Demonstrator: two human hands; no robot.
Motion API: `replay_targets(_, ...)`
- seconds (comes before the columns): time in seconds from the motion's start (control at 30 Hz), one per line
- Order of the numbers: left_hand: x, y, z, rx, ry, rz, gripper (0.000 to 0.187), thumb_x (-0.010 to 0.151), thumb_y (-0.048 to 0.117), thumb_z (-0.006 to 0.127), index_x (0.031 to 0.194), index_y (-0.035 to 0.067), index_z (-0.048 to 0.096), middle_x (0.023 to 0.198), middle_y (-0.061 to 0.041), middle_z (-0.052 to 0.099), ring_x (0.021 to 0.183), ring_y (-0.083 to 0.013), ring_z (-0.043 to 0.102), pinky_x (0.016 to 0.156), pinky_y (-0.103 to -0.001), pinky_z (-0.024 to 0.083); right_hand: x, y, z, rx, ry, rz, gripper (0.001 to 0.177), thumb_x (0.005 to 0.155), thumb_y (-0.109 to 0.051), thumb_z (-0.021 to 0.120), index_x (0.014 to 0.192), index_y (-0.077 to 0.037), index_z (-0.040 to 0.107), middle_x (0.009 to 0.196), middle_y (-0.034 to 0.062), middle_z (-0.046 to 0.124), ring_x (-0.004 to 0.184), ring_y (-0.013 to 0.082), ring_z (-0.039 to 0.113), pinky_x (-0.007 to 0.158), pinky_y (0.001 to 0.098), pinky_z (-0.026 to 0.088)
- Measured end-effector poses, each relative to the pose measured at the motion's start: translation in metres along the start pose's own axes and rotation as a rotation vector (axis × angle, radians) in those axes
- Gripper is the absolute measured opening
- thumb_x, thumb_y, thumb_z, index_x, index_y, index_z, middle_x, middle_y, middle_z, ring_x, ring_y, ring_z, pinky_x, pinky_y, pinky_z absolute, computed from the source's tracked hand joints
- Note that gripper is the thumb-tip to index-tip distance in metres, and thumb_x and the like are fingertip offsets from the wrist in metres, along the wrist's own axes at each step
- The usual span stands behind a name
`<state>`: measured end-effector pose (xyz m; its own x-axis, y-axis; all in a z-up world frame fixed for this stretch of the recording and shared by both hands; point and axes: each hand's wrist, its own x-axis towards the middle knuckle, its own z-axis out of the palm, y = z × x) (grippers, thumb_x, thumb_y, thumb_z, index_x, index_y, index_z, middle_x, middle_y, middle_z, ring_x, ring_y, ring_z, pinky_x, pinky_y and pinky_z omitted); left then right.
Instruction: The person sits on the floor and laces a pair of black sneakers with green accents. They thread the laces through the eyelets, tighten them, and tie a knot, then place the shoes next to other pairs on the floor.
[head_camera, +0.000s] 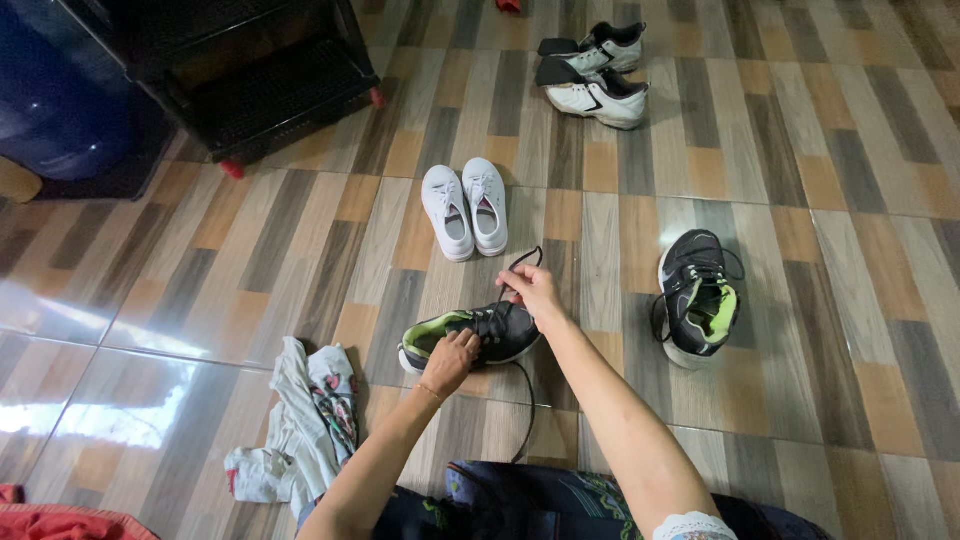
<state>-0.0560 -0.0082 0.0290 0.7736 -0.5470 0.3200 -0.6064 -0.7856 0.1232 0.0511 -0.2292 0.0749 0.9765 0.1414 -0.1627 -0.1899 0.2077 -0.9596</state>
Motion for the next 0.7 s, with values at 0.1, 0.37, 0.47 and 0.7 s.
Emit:
replay_targets(0.1, -0.002, -0.007, -0.006, 0.002, -0.038, 0.008, 0.015, 0.089, 0.020, 0.064, 0.101, 0.011, 0.065, 0.100, -0.004, 0.062, 0.094, -0.0244, 0.060, 0.076, -0.039, 0.048, 0.003, -0.007, -0.008, 0.011, 0.052, -0.019, 0.016, 0.094, -0.022, 0.075, 0.091, -0.007, 0.073, 0.084, 0.0010, 0.075, 0.060, 0.0042, 0.056, 0.055, 0.0195, 0.047)
replay_targets(0.37, -0.006, -0.023, -0.034, 0.039, -0.004, 0.113, 0.018, 0.088, 0.020, 0.063, 0.104, 0.015, 0.069, 0.106, 0.001, 0.063, 0.104, -0.0229, 0.057, 0.088, -0.041, 0.044, 0.008, -0.055, -0.030, 0.092, 0.221, -0.074, 0.014, 0.094, -0.018, 0.075, 0.101, -0.006, 0.074, 0.085, 0.0025, 0.075, 0.064, 0.0037, 0.063, 0.058, 0.0187, 0.049)
replay_targets(0.47, -0.005, -0.021, -0.043, 0.035, 0.093, 0.153, 0.013, 0.087, 0.023, 0.064, 0.096, 0.015, 0.069, 0.112, -0.002, 0.063, 0.105, -0.0245, 0.057, 0.090, -0.043, 0.044, 0.009, -0.076, -0.040, 0.199, 0.229, -0.092, 0.012, 0.093, -0.015, 0.075, 0.099, -0.006, 0.073, 0.086, 0.0041, 0.075, 0.063, 0.0071, 0.064, 0.060, 0.0225, 0.055)
replay_targets(0.7, -0.001, -0.008, -0.063, 0.017, 0.155, 0.098, 0.024, 0.089, 0.030, 0.070, 0.099, 0.008, 0.071, 0.109, -0.009, 0.060, 0.100, -0.0287, 0.055, 0.084, -0.043, 0.043, 0.021, -0.108, -0.058, 0.370, 0.186, -0.186, 0.009, 0.098, -0.011, 0.072, 0.103, -0.005, 0.068, 0.090, 0.0075, 0.074, 0.067, 0.0118, 0.067, 0.065, 0.0264, 0.059)
